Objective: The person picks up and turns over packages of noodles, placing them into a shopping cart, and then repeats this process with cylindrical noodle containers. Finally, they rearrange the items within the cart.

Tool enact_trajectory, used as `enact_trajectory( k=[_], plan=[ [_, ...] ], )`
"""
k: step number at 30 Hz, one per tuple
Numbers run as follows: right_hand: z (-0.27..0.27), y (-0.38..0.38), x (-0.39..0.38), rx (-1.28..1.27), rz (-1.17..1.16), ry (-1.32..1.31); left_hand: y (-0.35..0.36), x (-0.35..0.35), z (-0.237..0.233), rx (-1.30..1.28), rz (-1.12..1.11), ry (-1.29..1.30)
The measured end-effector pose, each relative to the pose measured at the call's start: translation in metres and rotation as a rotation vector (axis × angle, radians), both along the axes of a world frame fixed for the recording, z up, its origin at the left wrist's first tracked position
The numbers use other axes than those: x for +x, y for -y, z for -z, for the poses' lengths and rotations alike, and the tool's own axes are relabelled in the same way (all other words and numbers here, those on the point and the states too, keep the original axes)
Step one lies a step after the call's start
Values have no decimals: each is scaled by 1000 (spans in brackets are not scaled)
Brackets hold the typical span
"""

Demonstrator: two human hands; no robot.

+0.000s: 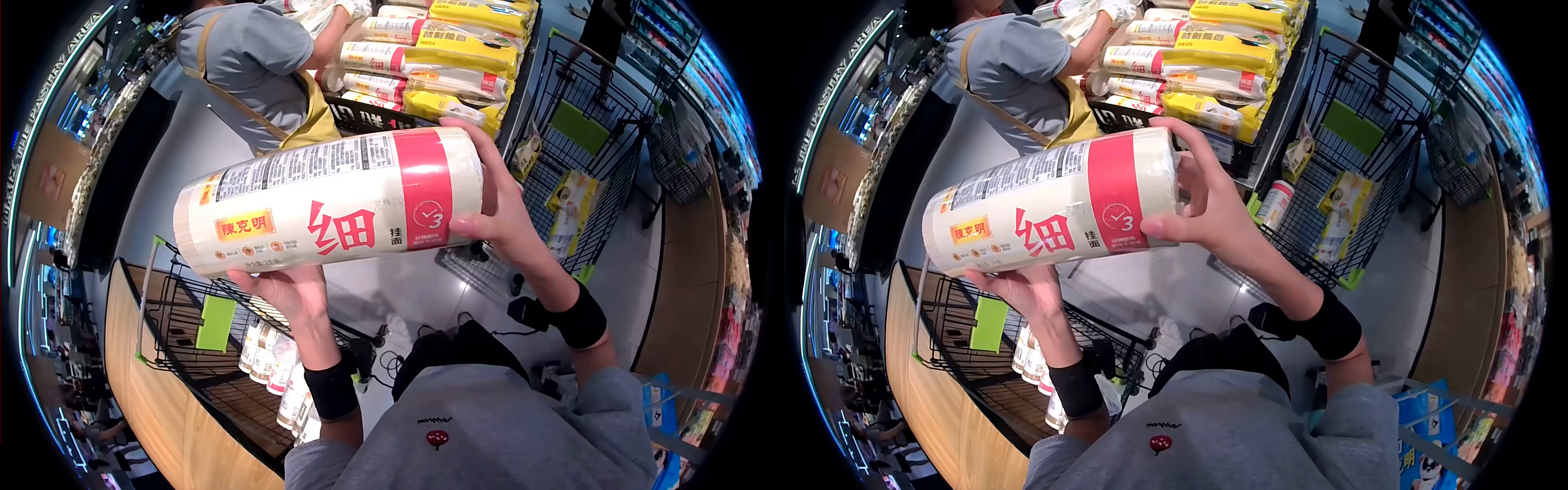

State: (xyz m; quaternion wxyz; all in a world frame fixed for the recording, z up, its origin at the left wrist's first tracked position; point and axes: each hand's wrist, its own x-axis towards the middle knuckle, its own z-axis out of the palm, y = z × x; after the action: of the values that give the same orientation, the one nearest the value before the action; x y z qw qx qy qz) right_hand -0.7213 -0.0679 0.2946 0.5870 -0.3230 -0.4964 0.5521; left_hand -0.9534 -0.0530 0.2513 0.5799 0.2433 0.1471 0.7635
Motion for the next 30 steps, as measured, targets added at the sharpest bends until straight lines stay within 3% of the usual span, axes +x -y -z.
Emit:
enact_trajectory(
  k=[7, 17, 20, 30],
  plan=[
    [-8, 14, 7, 11, 98, 45, -4, 3, 10, 87, 158, 157],
    [-10, 22, 10, 18, 146, 67, -3, 8, 13, 50, 176, 80],
    [-6, 22, 20, 54, 48, 18, -6, 10, 16, 58, 190, 70],
    [3, 19, 43, -6, 136, 8, -21, 47, 27, 43, 202, 83]
  ],
)
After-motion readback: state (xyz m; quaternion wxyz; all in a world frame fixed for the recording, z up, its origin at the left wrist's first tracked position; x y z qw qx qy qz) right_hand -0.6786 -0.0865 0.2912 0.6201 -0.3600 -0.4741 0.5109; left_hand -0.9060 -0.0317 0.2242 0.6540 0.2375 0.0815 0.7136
